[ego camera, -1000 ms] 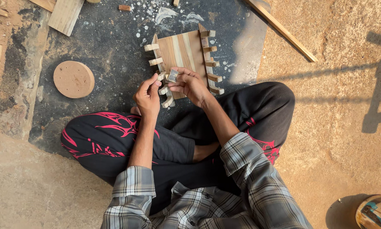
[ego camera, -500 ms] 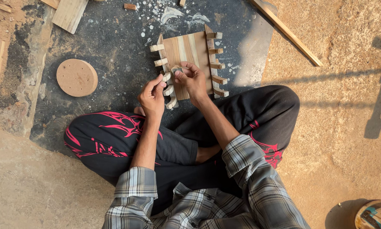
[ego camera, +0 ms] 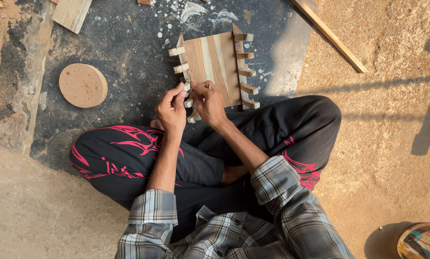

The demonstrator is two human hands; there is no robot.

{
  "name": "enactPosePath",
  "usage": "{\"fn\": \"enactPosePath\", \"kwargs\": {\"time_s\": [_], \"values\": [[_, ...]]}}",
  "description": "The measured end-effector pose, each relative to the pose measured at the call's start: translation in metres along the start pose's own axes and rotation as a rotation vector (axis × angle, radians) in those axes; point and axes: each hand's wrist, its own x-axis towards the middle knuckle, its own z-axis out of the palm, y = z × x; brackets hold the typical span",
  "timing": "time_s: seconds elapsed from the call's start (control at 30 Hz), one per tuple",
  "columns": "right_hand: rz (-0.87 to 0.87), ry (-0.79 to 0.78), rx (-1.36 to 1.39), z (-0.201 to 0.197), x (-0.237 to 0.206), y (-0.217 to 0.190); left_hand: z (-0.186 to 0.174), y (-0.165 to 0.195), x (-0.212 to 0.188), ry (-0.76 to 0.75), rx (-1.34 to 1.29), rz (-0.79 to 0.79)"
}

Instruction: The person sits cross-legged on the floor assembling a small wooden rack, fitting curved wooden pegs into slots along a slatted board. They press and tap the pegs into place by hand, then use a chisel to trim and seat the protruding peg ends, turning the rack over to work on the other side.

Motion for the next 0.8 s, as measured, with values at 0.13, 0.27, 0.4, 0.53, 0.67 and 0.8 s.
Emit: {"fn": "enactPosePath", "kwargs": {"time_s": [0.13, 0.27, 0.4, 0.53, 0.67, 0.8], "values": [[0.052, 0.008, -0.030, 0.005, 0.006, 0.007, 0.001, -0.002, -0.002, -0.013, -0.039, -0.065], [0.053, 0.013, -0.077, 0.005, 0.003, 0.010, -0.001, -0.005, -0.002, -0.031, -0.016, -0.078], [0.019, -0.032, -0.037, 0.004, 0.002, 0.011, -0.004, -0.006, -0.005, -0.036, 0.006, -0.014], [0.093, -0.031, -0.060, 0.004, 0.002, 0.012, -0.006, -0.008, -0.007, -0.056, -0.037, -0.074], [-0.051, -0.051, -0.062, 0.002, -0.005, 0.015, -0.007, -0.009, -0.010, -0.053, 0.028, -0.012], [0.045, -0.053, 0.004, 0.002, 0.001, 0.021, -0.007, -0.008, -0.008, -0.062, -0.009, -0.082]]}}
